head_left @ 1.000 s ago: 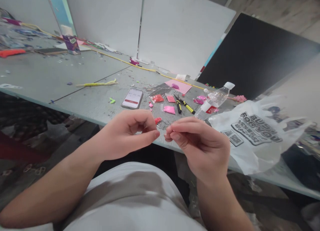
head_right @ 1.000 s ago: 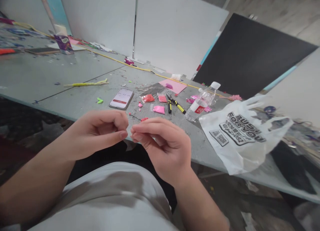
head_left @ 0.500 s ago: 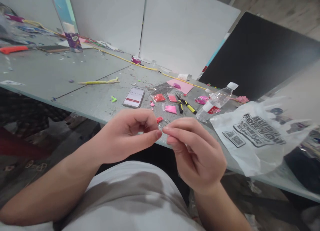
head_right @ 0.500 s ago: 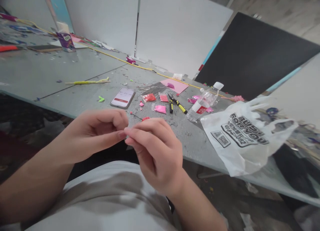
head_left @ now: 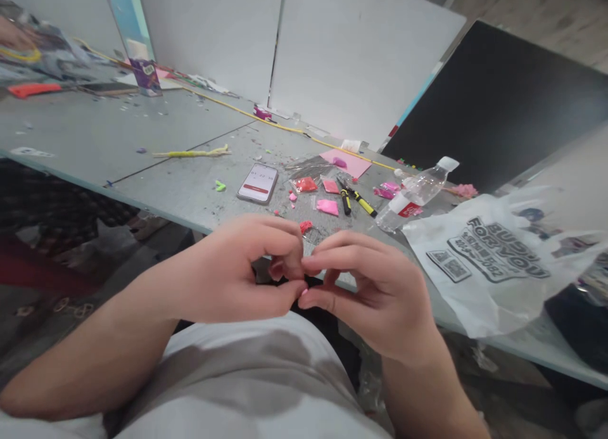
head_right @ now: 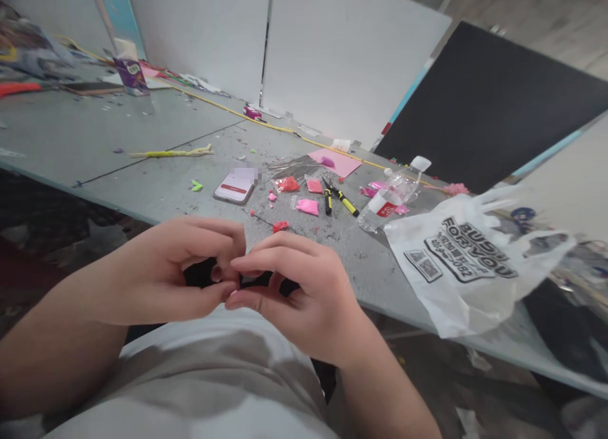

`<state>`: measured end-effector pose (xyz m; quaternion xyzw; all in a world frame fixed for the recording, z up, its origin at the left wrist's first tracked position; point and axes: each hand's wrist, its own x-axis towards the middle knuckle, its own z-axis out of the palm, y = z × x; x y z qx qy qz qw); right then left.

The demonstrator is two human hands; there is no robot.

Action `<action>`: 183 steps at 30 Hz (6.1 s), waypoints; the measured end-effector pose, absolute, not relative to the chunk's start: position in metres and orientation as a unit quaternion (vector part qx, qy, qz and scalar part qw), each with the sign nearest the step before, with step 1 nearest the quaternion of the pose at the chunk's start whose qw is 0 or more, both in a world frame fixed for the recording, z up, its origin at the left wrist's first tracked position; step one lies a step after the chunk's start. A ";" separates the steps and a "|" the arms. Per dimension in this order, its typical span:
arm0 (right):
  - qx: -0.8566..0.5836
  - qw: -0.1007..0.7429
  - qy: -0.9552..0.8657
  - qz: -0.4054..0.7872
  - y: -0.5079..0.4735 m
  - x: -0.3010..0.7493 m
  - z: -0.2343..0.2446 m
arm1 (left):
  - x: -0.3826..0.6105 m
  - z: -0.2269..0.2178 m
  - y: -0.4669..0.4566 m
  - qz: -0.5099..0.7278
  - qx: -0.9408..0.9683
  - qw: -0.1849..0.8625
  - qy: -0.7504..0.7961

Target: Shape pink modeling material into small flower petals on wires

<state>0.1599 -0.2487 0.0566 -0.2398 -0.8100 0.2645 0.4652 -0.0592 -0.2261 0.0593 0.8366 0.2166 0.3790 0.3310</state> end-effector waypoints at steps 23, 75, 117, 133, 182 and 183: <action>-0.058 0.501 -0.538 0.675 -0.216 0.147 0.005 | -0.066 0.062 -0.225 0.440 0.836 0.213 0.249; -0.220 0.685 -0.672 0.176 -0.197 0.203 -0.017 | -0.026 0.026 -0.137 0.424 0.787 0.420 0.155; -0.179 0.613 -0.768 -0.033 -0.254 0.180 0.035 | -0.021 0.033 -0.246 0.513 0.687 0.490 0.158; -0.183 0.609 -0.772 -0.008 -0.258 0.180 0.034 | -0.026 0.029 -0.239 0.478 0.710 0.506 0.107; -0.148 0.583 -0.796 0.062 -0.267 0.171 0.043 | -0.029 0.025 -0.235 0.510 0.713 0.481 0.007; -0.150 0.586 -0.793 0.077 -0.267 0.171 0.042 | -0.029 0.024 -0.235 0.510 0.708 0.489 0.004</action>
